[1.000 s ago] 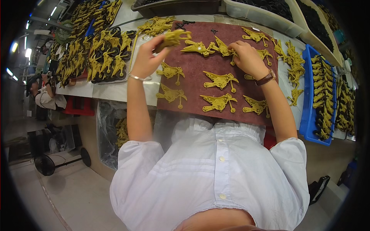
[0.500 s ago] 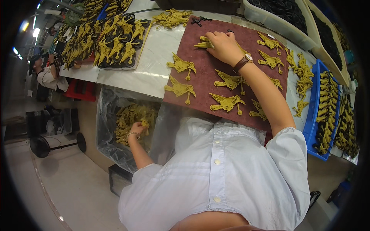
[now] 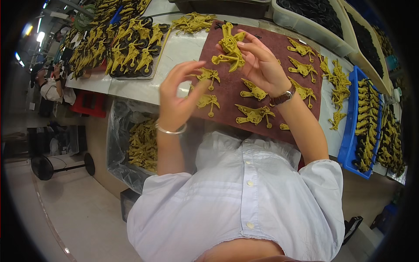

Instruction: The person assembles small plastic toy motorcycles by hand at a factory workbench, taking components from parts bins and a plastic tray to build the models, including rubber tires.

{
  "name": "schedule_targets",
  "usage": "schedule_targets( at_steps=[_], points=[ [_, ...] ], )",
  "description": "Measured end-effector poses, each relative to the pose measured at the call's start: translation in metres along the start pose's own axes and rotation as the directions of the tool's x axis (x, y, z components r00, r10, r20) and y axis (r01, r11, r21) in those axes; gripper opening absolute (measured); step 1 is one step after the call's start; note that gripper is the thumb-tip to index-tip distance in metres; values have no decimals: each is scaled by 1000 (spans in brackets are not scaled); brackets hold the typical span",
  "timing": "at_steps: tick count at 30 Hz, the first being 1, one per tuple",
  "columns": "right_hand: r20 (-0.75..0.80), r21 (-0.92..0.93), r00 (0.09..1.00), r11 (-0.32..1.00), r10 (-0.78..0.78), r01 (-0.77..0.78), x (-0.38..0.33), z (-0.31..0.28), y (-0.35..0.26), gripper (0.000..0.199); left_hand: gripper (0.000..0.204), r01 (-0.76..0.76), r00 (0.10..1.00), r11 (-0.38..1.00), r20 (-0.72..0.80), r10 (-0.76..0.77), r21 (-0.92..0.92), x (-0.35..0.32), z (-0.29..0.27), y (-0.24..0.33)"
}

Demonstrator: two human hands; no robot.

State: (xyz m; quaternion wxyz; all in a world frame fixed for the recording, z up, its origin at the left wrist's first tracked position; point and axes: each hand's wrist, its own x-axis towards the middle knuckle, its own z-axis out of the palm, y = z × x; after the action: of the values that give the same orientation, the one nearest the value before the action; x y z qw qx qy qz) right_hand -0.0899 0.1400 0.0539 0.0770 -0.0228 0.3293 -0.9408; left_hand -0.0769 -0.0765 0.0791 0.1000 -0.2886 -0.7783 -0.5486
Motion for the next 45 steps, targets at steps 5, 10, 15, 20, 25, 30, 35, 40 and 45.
schedule_targets(
  at_steps=[5, 10, 15, 20, 25, 30, 35, 40, 45],
  points=[
    [-185, -29, 980, 998, -68, 64, -45, 8, 1, 50, 24, -26, 998, 917, -70, -2, -398, 9, 68, -7],
    [-173, -436, 945, 882, -278, 180, -73, -20, -2, 22, 18, -172, 985, 979, 7, 174, -106, 11, 81, -4],
    [288, -879, 861, 240, -419, 411, -92, -27, -21, 14, 15, -160, 973, 971, 139, 186, -180, 4, 87, 1],
    [-119, -815, 545, 395, -830, 425, -100, -86, -85, 22, 18, -257, 965, 966, 47, 259, -41, 11, 74, -4],
    [144, -900, 592, -354, -793, -255, -136, -170, -139, 16, 11, -506, 856, 734, 160, 491, 454, 73, 69, -68],
    [57, -701, 719, -540, -693, -466, -135, -199, -148, 19, 6, -595, 794, 742, 370, 482, 309, 116, 69, -147],
    [159, -774, 729, -542, -665, -326, -112, -182, -134, 28, 20, -382, 801, 900, 561, 210, 208, 115, 57, -147],
    [320, -875, 849, -475, -420, 95, -51, -130, -74, 41, 44, -307, 766, 933, 630, 124, 189, 121, 40, -138],
    [251, -795, 933, -605, -258, 46, -9, -112, -40, 45, 51, -297, 725, 918, 688, 37, 263, 128, 37, -157]
  ],
)
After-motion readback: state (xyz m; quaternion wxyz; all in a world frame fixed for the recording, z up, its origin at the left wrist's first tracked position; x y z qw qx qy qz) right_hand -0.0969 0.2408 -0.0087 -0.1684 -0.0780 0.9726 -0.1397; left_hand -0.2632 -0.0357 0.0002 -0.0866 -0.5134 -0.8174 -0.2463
